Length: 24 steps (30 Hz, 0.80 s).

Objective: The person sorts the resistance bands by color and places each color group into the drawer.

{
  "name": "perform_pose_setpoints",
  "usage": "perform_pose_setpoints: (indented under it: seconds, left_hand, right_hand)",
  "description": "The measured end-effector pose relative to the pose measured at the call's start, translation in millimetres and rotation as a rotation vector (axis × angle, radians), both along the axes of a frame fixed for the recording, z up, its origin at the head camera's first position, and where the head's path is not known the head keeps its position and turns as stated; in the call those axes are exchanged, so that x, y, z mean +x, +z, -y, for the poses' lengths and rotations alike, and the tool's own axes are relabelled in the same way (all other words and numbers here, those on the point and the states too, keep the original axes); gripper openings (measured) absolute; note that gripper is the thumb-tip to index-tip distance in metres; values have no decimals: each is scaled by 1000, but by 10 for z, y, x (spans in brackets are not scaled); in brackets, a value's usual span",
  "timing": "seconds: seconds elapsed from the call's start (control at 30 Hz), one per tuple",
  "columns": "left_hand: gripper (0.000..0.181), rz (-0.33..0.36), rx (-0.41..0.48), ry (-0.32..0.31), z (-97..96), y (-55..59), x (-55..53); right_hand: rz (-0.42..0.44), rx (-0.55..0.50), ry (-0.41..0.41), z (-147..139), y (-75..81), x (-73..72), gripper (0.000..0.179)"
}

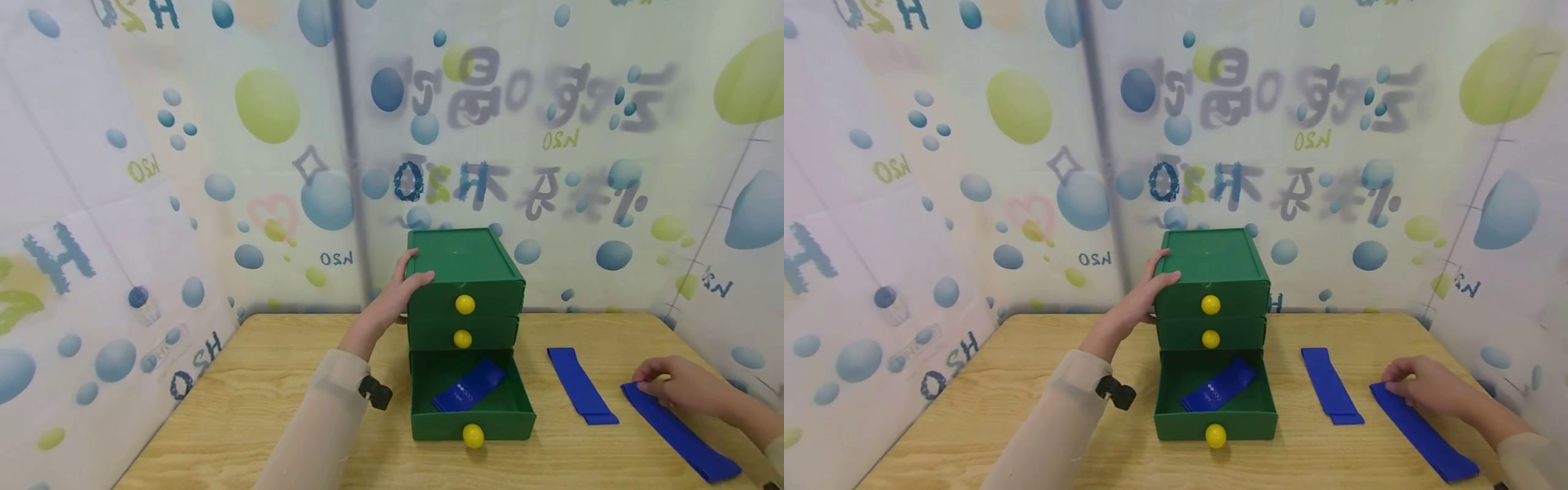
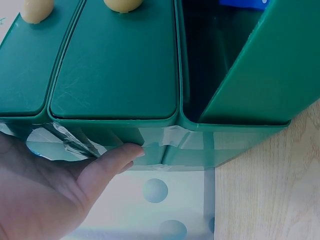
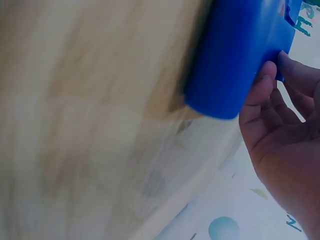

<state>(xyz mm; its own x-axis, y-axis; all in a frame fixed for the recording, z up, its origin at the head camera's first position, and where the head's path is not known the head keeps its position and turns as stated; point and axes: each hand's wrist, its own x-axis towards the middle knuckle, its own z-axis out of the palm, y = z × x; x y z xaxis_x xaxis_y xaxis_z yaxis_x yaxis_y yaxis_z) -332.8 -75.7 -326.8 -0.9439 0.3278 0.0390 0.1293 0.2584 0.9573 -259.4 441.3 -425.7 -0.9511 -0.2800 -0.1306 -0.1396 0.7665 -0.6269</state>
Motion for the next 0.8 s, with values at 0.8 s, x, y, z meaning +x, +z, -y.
perform_pose_setpoints:
  seconds: [0.8]
  left_hand:
    - [78, 0, 2, -10, -22, 34, 5]
  right_hand:
    - [78, -42, -152, -95, 145, 169, 37]
